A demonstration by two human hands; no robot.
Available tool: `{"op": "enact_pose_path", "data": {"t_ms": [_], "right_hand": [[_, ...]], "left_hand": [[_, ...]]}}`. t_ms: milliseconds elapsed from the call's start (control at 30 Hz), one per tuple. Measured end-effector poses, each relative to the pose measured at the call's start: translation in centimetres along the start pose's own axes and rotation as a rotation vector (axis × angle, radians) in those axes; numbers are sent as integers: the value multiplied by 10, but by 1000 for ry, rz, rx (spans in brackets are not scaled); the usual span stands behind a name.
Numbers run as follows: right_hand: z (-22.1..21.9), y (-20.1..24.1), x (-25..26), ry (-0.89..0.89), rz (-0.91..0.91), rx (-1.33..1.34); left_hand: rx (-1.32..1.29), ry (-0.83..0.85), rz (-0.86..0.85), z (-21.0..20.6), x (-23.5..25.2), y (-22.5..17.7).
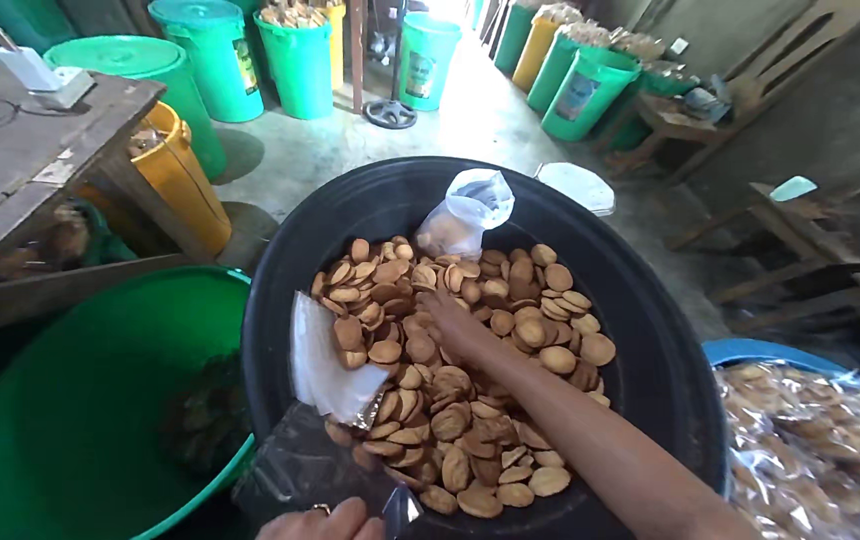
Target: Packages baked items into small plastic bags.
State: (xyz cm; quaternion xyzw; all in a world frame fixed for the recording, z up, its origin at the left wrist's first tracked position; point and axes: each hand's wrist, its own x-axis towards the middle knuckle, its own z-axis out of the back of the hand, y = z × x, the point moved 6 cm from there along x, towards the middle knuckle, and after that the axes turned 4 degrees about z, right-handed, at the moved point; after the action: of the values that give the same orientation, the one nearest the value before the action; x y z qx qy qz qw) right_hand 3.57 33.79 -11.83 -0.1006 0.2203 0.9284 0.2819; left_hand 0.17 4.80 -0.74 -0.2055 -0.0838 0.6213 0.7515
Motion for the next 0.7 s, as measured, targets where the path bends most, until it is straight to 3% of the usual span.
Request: {"op": "enact_pose_path", "data": {"t_ms": [100,200,300,400,500,567,700], "right_hand": [[-9,-42,-17,84,-96,-130],[-19,-73,-29,158,-199,-155],[-8,-40,-35,71,21,-51],[-32,6,-35,185,339,111],[-46,13,-26,219,401,86],[-38,10,-28,229,331,97],[-37,7,-44,287,294,120]], "left_hand": [[-203,-154,27,-1,1,17],[-591,-208,174,7,5,33],[-918,-365,298,18,19,59],[-1060,-624,193,50,51,67],[-956,-921,88,95,81,50],[-762,-1076,48,117,96,38],[-504,-1163,-24,129,133,37]]}}
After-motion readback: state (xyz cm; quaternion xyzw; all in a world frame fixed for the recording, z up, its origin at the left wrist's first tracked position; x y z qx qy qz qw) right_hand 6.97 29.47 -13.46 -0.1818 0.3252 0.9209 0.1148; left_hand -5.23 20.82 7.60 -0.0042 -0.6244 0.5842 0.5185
